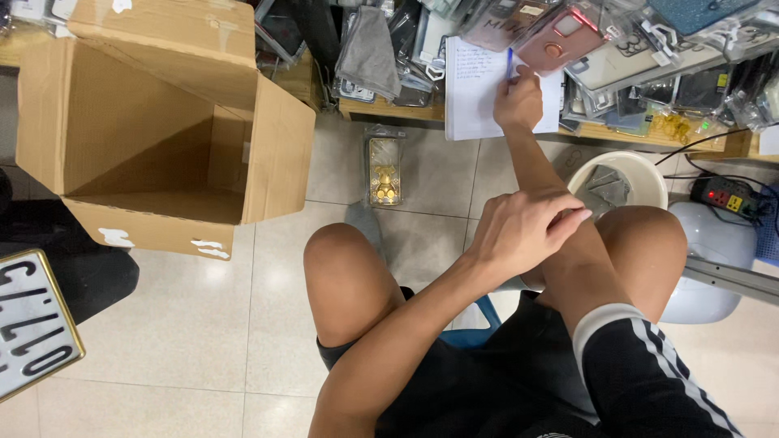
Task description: The person holds a stack of packaged phone cases, writes in a notebook with a pen, and places the items into a cardboard box.
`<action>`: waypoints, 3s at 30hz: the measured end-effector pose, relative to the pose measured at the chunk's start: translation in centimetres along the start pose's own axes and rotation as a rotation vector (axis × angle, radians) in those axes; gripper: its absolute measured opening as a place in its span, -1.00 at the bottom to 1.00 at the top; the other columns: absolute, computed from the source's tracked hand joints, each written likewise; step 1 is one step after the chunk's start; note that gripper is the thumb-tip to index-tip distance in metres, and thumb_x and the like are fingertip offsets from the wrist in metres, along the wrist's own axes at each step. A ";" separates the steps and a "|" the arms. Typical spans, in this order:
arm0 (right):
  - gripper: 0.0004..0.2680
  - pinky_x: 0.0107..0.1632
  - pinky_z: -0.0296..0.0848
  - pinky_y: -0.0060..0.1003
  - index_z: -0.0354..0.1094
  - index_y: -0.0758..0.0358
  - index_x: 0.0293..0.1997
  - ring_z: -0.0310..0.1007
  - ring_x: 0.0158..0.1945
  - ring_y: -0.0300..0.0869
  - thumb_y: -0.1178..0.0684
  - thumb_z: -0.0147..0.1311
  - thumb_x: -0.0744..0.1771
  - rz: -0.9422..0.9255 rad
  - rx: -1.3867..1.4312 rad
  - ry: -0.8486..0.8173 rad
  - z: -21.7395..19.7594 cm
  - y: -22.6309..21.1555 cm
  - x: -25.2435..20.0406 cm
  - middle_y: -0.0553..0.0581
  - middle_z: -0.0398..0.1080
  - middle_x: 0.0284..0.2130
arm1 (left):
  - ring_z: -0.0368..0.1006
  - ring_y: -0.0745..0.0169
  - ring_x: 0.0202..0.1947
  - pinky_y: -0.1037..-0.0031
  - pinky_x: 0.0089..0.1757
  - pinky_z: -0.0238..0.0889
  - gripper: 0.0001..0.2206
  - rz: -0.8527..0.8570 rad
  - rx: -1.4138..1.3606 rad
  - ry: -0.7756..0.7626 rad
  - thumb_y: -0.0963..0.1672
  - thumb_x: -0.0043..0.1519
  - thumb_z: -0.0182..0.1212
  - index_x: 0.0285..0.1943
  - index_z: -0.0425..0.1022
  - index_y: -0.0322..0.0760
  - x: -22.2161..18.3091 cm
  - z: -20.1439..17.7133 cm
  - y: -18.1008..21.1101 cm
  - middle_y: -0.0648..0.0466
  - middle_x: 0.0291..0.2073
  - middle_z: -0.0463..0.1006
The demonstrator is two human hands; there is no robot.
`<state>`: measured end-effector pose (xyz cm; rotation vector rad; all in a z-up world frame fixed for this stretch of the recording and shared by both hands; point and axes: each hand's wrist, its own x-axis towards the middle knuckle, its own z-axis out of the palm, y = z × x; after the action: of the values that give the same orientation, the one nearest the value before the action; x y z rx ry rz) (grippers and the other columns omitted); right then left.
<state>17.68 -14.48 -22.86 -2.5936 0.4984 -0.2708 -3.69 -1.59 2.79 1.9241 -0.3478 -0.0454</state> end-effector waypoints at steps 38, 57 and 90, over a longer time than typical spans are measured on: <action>-0.71 -0.51 -0.16 -0.57 -0.05 0.01 -0.50 -0.27 -0.59 -0.45 -0.07 0.00 0.38 0.805 1.428 -0.448 -19.0 -2.8 -15.4 -0.26 -0.30 -0.58 | 0.26 -0.28 0.27 -0.03 0.26 0.06 -0.46 -0.263 0.087 0.453 0.03 0.22 0.34 0.31 0.39 -0.33 0.8 -3.7 -3.0 -0.23 0.16 0.39; -0.62 -0.39 0.03 -0.34 0.57 0.42 -0.39 0.03 -0.57 -0.23 -0.11 -0.07 0.42 0.571 0.699 -0.845 -44.7 8.4 -32.8 0.05 0.05 -0.69 | 0.58 0.11 0.06 0.28 0.01 0.54 -0.42 -0.667 -0.750 -0.096 -0.17 -0.10 0.52 0.15 0.43 -0.29 -6.6 3.8 2.8 -0.04 0.08 0.64; -0.94 -0.59 0.28 -0.45 0.52 0.40 -0.42 0.28 -0.70 -0.28 0.36 0.30 0.21 -0.240 0.689 0.182 -36.1 3.7 -26.7 0.18 0.39 -0.70 | 0.53 0.21 -0.41 0.33 -0.38 0.36 -0.70 -0.665 -0.471 -0.175 -0.04 0.06 0.54 -0.26 0.68 -0.39 -7.9 7.9 3.8 -0.09 -0.49 0.63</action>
<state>-17.77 -22.18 3.85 -1.9538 0.1120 -0.6391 -13.66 -7.91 2.28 1.4918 0.1923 -0.6763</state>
